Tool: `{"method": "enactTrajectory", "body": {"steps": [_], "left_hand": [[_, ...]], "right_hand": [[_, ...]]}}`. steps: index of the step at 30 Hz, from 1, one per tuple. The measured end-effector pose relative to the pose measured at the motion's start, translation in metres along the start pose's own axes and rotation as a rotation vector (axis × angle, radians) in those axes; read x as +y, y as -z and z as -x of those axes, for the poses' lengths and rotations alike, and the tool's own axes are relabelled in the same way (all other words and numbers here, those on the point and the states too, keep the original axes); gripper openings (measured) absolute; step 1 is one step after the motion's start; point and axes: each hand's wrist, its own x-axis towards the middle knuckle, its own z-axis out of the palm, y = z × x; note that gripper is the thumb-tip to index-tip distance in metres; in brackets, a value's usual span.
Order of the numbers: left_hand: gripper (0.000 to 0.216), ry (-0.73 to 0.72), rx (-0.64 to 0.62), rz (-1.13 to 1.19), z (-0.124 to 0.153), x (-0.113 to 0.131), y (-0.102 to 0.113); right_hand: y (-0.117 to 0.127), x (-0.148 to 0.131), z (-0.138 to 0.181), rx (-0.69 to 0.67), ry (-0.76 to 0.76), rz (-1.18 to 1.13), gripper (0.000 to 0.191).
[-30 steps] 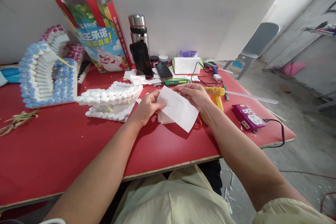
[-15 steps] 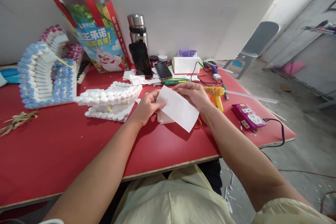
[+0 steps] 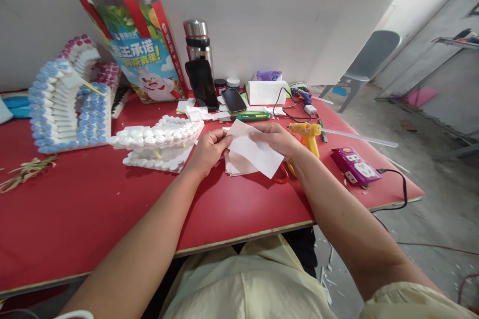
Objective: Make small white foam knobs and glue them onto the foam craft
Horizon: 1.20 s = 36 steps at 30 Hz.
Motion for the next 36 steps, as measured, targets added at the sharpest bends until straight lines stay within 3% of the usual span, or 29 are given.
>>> {"method": "enactTrajectory", "body": {"steps": [6, 18, 23, 26, 29, 36], "left_hand": [[0.034, 0.019, -0.041, 0.085, -0.001, 0.001, 0.0], [0.027, 0.026, -0.034, 0.153, -0.002, 0.004, 0.003], [0.038, 0.188, -0.118, 0.295, -0.002, 0.008, 0.004], [0.042, 0.231, -0.14, 0.214, 0.0, 0.01, 0.003], [0.039, 0.186, -0.144, 0.108, 0.001, 0.011, 0.002], [0.043, 0.131, -0.167, 0.067, 0.002, 0.012, 0.003]], "right_hand": [[-0.003, 0.0, -0.002, 0.009, 0.011, -0.048, 0.044], [-0.011, 0.002, -0.004, 0.075, 0.126, 0.004, 0.021], [-0.013, 0.0, 0.001, 0.023, 0.13, 0.035, 0.025], [-0.012, 0.003, 0.001, -0.017, 0.143, 0.085, 0.028], [-0.011, 0.005, 0.0, -0.049, 0.197, 0.16, 0.029], [-0.009, 0.002, 0.002, -0.013, 0.252, 0.257, 0.031]]}}
